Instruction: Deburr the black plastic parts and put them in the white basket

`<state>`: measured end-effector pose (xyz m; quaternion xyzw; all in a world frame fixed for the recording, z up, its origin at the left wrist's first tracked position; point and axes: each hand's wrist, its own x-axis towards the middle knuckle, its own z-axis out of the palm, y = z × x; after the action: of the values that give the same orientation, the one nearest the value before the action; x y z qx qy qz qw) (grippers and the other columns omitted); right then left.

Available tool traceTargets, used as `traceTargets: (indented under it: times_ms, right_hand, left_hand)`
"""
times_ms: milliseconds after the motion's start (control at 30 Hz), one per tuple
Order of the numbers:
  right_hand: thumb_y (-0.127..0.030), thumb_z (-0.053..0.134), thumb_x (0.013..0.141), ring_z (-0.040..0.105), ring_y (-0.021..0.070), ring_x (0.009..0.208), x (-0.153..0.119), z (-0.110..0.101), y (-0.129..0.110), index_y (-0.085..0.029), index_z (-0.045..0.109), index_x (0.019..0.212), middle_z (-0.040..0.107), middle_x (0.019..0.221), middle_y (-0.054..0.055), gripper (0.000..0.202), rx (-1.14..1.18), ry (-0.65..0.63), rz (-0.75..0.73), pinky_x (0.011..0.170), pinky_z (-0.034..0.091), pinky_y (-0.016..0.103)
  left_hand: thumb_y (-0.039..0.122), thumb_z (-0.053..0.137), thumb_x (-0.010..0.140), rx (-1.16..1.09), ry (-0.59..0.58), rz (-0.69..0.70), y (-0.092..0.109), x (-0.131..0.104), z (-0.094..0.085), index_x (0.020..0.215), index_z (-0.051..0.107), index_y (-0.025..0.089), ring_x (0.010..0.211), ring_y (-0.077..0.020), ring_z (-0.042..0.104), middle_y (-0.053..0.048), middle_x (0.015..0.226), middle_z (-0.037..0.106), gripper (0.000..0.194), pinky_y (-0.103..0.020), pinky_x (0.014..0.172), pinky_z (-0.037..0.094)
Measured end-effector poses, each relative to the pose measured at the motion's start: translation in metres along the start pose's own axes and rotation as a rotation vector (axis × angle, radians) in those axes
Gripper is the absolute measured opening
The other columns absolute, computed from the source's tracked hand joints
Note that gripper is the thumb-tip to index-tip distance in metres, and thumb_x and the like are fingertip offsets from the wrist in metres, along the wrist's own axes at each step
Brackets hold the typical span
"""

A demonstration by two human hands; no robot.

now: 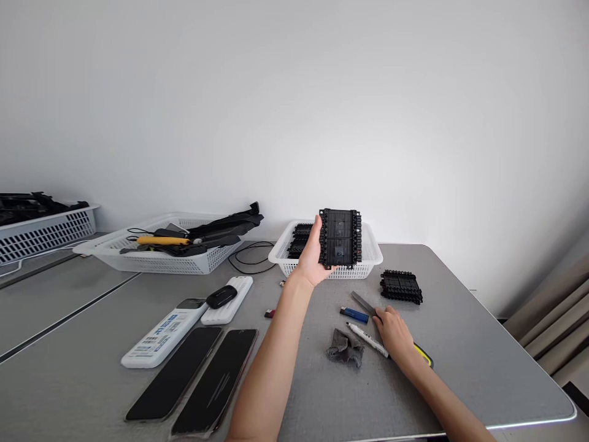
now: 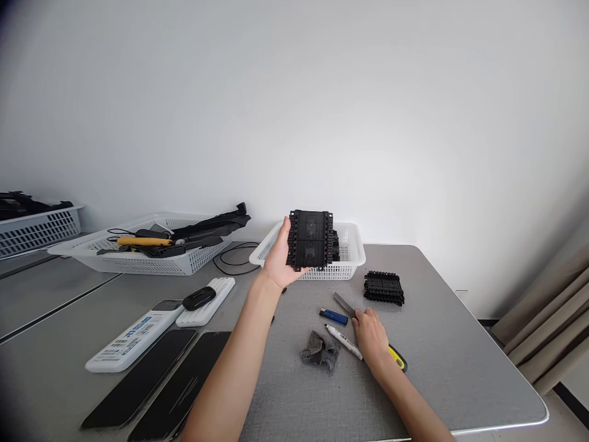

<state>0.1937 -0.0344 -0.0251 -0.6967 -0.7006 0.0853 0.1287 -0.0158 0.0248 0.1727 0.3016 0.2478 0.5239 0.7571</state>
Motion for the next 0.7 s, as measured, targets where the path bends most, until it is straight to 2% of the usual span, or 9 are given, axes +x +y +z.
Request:
traceTargets:
  times_ms: [200,333,400,500,567,633,700]
  right_hand:
    - [-0.024,0.04,0.101,0.057,0.0275,0.098,0.003,0.007,0.004,-0.017,0.069,0.105,0.061,0.101,0.013,0.029,-0.071,0.073,-0.055,0.077,0.044,0.033]
    - [-0.025,0.042,0.1,0.056,0.0301,0.098,-0.003,-0.01,-0.003,-0.018,0.07,0.112,0.06,0.106,0.015,0.031,-0.069,0.117,-0.108,0.082,0.046,0.04]
    - [-0.03,0.046,0.099,0.054,0.0299,0.104,-0.013,-0.024,-0.013,-0.023,0.064,0.127,0.059,0.116,0.014,0.034,0.007,0.127,-0.255,0.086,0.046,0.042]
    - [-0.041,0.067,0.088,0.051,0.029,0.115,-0.03,-0.035,-0.036,-0.033,0.053,0.14,0.053,0.131,0.009,0.055,0.125,-0.045,-0.583,0.097,0.044,0.042]
    - [-0.038,0.075,0.08,0.051,0.0309,0.116,-0.036,-0.031,-0.05,-0.032,0.054,0.139,0.053,0.132,0.009,0.063,0.075,-0.139,-0.675,0.098,0.043,0.044]
    - [-0.025,0.07,0.082,0.054,0.0304,0.112,-0.037,-0.023,-0.061,-0.028,0.062,0.129,0.057,0.126,0.01,0.048,0.006,-0.174,-0.692,0.094,0.045,0.042]
    - [-0.011,0.059,0.083,0.06,0.026,0.101,-0.032,-0.017,-0.066,-0.023,0.07,0.11,0.063,0.111,0.009,0.032,0.01,-0.167,-0.669,0.086,0.047,0.036]
  left_hand:
    - [0.067,0.06,0.08,-0.003,0.018,0.004,-0.001,0.001,-0.001,0.124,0.065,0.021,0.098,-0.026,0.07,-0.011,0.108,0.074,0.063,-0.035,0.084,0.058]
    - [0.065,0.059,0.082,-0.025,-0.013,0.004,-0.001,0.002,-0.001,0.125,0.065,0.02,0.1,-0.027,0.07,-0.012,0.108,0.074,0.062,-0.037,0.085,0.057]
    - [0.064,0.057,0.084,-0.036,-0.035,0.002,-0.002,0.002,-0.001,0.125,0.065,0.02,0.1,-0.0275,0.07,-0.012,0.108,0.074,0.061,-0.038,0.086,0.057]
    - [0.064,0.056,0.084,-0.032,-0.043,-0.005,-0.003,0.002,-0.001,0.125,0.065,0.019,0.102,-0.0282,0.069,-0.012,0.109,0.073,0.061,-0.038,0.087,0.057]
    - [0.064,0.056,0.085,-0.026,-0.041,-0.004,-0.003,0.001,0.0,0.127,0.064,0.021,0.103,-0.0283,0.069,-0.012,0.11,0.073,0.061,-0.038,0.088,0.057]
    - [0.064,0.055,0.085,-0.021,-0.044,0.006,-0.003,-0.001,0.001,0.13,0.062,0.022,0.104,-0.0279,0.069,-0.012,0.112,0.072,0.061,-0.038,0.088,0.057]
    - [0.064,0.055,0.085,-0.011,-0.041,0.016,-0.003,-0.002,0.001,0.131,0.061,0.023,0.104,-0.0273,0.069,-0.011,0.113,0.072,0.062,-0.038,0.088,0.057]
